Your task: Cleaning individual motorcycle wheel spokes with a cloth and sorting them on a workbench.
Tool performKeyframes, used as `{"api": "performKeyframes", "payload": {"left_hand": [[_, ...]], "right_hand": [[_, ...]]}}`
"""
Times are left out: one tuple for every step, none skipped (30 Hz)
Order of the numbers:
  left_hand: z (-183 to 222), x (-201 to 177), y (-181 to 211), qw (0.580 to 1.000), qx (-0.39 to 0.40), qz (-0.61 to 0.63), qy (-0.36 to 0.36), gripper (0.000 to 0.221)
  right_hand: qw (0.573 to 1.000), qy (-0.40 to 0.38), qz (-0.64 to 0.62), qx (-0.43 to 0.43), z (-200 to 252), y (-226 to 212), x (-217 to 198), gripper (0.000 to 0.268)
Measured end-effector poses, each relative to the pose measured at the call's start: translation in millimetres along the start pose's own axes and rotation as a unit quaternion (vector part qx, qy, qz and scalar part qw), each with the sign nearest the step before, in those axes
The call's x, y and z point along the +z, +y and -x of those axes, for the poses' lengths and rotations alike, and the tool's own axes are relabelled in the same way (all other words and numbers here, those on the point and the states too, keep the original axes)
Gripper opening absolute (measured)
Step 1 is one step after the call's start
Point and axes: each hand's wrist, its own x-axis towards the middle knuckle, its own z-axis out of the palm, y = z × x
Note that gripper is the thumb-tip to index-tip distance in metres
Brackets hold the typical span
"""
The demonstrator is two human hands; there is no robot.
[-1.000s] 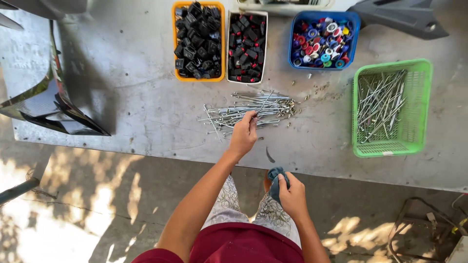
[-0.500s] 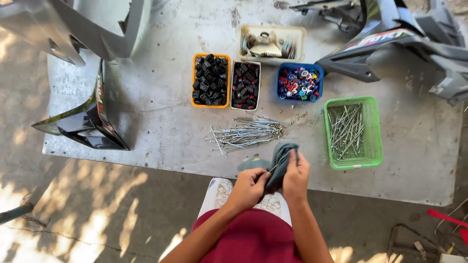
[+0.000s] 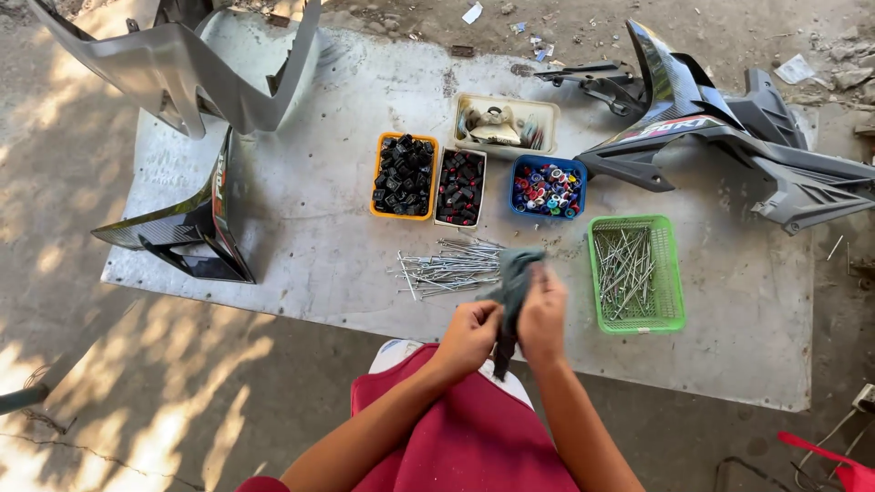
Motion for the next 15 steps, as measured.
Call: {"api": "performKeyframes", "payload": {"left_hand": [[-1, -1, 1, 1.0, 0.001, 0.0, 0.0, 0.033], [-2, -2, 1, 1.0, -0.004, 0.001, 0.012, 0.031], [-5, -4, 3, 1.0, -0.009, 0.002, 0.025, 0.03], [-13, -7, -12, 1.0, -0.007, 0.001, 0.027, 0.03], [-21, -10, -26, 1.0, -0.008, 0.028, -0.011, 0.029], [-28, -13, -41, 0.997, -0.009, 0.056, -0.048, 0.028], [-25, -19, -25, 0.997, -0.006, 0.057, -0.048, 0.028], [-23, -24, -9, 0.999, -0.023, 0.018, -0.046, 0.017], [-31, -32, 12, 0.999, -0.028, -0.024, -0.04, 0.046], [-41, -32, 21, 0.999, -0.014, -0.025, -0.037, 0.046], [-43, -36, 28, 0.998, 0.019, -0.051, -0.03, 0.048], [-46, -39, 35, 0.995, 0.051, -0.077, -0.022, 0.052], [-54, -38, 17, 0.995, 0.053, -0.08, -0.016, 0.052], [-64, -38, 0, 0.995, 0.059, -0.05, -0.059, 0.029], [-79, -36, -16, 0.992, 0.069, -0.02, -0.106, 0.018]], "right_hand": [[1.0, 0.0, 0.0, -0.001, 4, 17, -5, 0.032], [0.999, -0.037, 0.016, 0.017, 7, 33, -10, 0.032], [0.996, -0.075, 0.032, 0.035, 9, 50, -14, 0.032], [0.996, -0.077, 0.03, 0.034, 7, 46, -19, 0.032], [0.994, -0.1, 0.036, 0.021, 6, 42, -25, 0.034], [0.991, -0.123, 0.042, 0.009, 6, 38, -31, 0.037], [0.991, -0.124, 0.043, 0.006, 0, 46, -41, 0.037], [0.99, -0.135, 0.046, -0.001, -7, 52, -50, 0.038], [0.987, -0.151, 0.044, -0.019, -26, 58, -52, 0.04], [0.986, -0.157, 0.041, -0.033, -27, 47, -48, 0.04], [0.979, -0.185, 0.082, -0.02, -19, 40, -43, 0.039], [0.969, -0.213, 0.122, -0.009, -11, 34, -39, 0.038], [0.968, -0.218, 0.12, -0.011, -9, 53, -39, 0.038], [0.965, -0.237, 0.113, 0.005, -7, 72, -39, 0.031], [0.961, -0.253, 0.107, 0.017, -10, 89, -40, 0.025]]}}
